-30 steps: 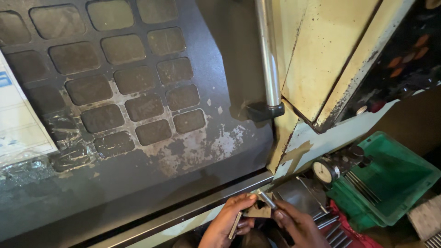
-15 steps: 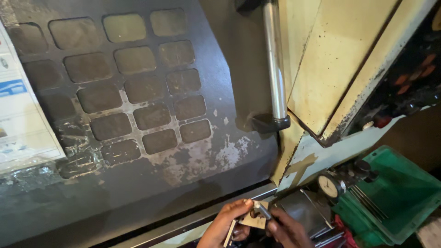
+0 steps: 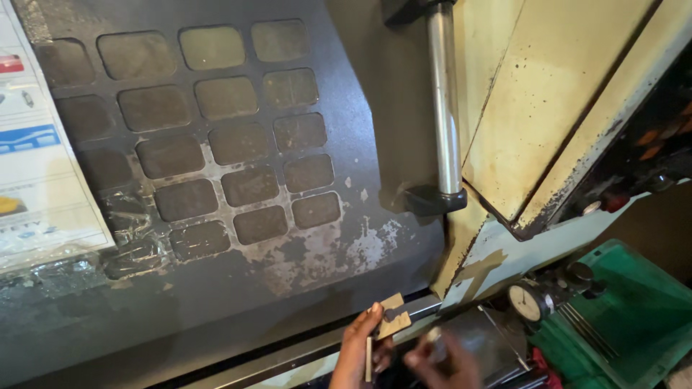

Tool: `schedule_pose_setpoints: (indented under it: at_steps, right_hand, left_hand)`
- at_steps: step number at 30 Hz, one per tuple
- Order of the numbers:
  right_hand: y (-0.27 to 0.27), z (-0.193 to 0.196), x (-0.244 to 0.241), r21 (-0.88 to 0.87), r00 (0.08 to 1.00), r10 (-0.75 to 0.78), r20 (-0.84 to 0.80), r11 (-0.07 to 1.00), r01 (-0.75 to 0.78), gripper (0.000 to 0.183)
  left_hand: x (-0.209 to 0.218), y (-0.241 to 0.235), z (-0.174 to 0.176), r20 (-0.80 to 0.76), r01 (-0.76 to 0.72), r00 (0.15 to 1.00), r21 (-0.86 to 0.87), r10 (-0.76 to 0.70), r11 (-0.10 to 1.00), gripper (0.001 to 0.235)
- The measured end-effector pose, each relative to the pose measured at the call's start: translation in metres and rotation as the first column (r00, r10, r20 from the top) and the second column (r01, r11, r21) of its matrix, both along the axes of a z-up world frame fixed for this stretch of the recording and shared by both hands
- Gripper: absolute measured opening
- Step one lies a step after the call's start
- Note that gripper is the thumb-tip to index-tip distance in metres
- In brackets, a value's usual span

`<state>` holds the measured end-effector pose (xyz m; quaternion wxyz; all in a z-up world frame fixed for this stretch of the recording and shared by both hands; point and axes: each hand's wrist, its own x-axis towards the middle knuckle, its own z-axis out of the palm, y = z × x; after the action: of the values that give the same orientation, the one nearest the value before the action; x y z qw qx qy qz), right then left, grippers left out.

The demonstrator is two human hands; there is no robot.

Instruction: The person repeatedly picks up cylindrical metal rods from a green tray, rubs them against a textured metal surface, and places them into a measuring device. The person handles the rods one at a time, repeating the process throughout the clip.

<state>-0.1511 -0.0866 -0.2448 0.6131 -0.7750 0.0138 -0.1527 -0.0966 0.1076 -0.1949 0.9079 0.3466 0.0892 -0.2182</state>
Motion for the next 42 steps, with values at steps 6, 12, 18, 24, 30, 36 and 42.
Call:
schedule_pose_setpoints:
  at_steps: [6,12,18,24,30,36,42]
  right_hand:
    - [0.016,-0.058,0.016,0.088,0.921,0.389,-0.018,0.918,-0.386,0.044]
    - [0.010,-0.023,0.024,-0.215,0.987,0.158,0.001,0.964,-0.155,0.041]
    - [0.030,0.043,0.002,-0.177,0.981,-0.172,0.087,0.967,0.185,0.023]
    - [0.021,0.059,0.006,0.138,0.992,-0.025,-0.125,0.990,0.042,0.024]
    - [-0.008,0.064,0.002,0.241,0.978,0.148,-0.145,0.964,-0.110,0.040]
    - [0.003,0.077,-0.008,-0.035,0.986,0.104,-0.133,0.993,-0.109,0.024]
    - [0.020,0.118,-0.025,-0.324,0.993,0.106,0.050,0.942,-0.085,0.021]
  left_hand:
    - [0.020,-0.035,-0.031,-0.112,-0.154,0.983,-0.053,0.148,0.987,0.027]
    - [0.012,-0.037,-0.038,-0.055,-0.251,0.966,0.055,0.253,0.967,0.030]
    - [0.007,-0.042,-0.016,0.313,-0.390,0.895,0.198,0.319,0.899,0.037]
    - [-0.009,-0.046,0.017,0.159,-0.221,0.971,0.330,0.177,0.918,0.038]
    - [-0.004,-0.043,0.030,0.105,-0.251,0.967,0.231,0.232,0.940,0.037]
    - [0.002,-0.042,0.026,0.107,-0.186,0.979,0.122,0.173,0.975,0.034]
    - [0.002,-0.047,0.030,0.090,-0.097,0.992,0.083,0.089,0.992,0.032]
